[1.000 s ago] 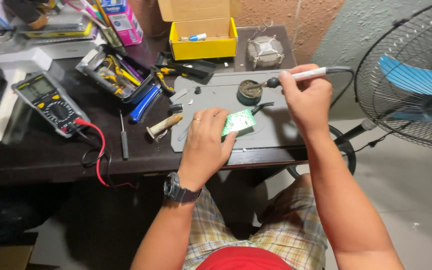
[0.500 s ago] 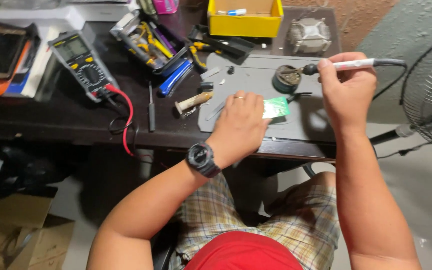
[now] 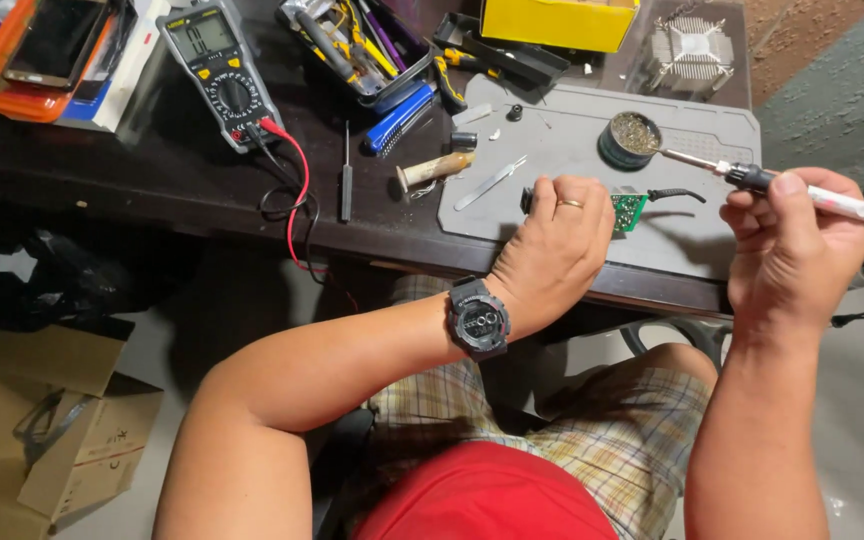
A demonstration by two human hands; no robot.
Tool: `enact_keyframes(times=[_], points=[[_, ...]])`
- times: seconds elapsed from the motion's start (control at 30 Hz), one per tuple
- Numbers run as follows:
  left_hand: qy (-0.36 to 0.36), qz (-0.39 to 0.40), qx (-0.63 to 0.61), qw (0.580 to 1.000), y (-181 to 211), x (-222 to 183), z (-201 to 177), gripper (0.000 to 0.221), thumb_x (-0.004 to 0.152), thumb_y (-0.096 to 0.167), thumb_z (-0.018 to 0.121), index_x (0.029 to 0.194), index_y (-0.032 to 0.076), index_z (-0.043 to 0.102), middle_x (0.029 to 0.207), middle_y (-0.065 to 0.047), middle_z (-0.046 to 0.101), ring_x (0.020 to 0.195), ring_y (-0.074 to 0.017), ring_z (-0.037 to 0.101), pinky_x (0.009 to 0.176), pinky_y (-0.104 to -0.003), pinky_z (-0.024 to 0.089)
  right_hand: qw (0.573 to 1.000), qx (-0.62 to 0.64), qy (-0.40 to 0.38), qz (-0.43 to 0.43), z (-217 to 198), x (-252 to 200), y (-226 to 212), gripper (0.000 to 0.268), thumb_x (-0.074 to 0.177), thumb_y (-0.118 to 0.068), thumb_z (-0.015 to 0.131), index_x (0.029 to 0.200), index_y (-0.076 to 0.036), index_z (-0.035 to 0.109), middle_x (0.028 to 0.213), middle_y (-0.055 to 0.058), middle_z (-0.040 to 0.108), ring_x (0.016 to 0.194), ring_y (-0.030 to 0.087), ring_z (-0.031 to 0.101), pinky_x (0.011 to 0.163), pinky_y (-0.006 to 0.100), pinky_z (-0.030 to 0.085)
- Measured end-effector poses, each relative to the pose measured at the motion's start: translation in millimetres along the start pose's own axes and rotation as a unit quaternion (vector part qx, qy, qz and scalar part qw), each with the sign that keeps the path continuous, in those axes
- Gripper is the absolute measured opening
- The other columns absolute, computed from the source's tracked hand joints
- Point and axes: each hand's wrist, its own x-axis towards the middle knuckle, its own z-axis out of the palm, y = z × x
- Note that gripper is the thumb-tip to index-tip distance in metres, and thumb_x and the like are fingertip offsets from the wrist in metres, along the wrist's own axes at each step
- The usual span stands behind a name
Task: Soldering electronic components onto a printed circuit board at a repair workbench.
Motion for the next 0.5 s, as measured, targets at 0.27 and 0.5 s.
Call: enact_keyframes(times=[0.27,0.5], points=[[0.002,-0.006,0.017,1.000,4,-1,-1,0.046,0.108,0.026,0.045,0.137,0.005,0.075,0.121,-0.017,0.069,0.110,-0.0314,0.058,0.109,-0.048,0.051,1.000,0.006,0.019,-0.009,-28,-10,3,0.023,0.111,-0.017,0.081,0.122,-0.012,0.062,0.093,0.006,0.069,0.068,0.023,0.073,0.059,0.032,0.057],[0.002,-0.014,-0.023,1.000,1,-3,8,0.046,0.106,0.024,0.049,0.139,0.003,0.074,0.119,-0.017,0.069,0.108,-0.0325,0.059,0.103,-0.048,0.051,0.998,0.004,0.065,-0.025,-22,-11,7,0.018,0.106,-0.012,0.078,0.117,-0.012,0.064,0.090,0.006,0.070,0.060,0.021,0.065,0.057,0.031,0.057]])
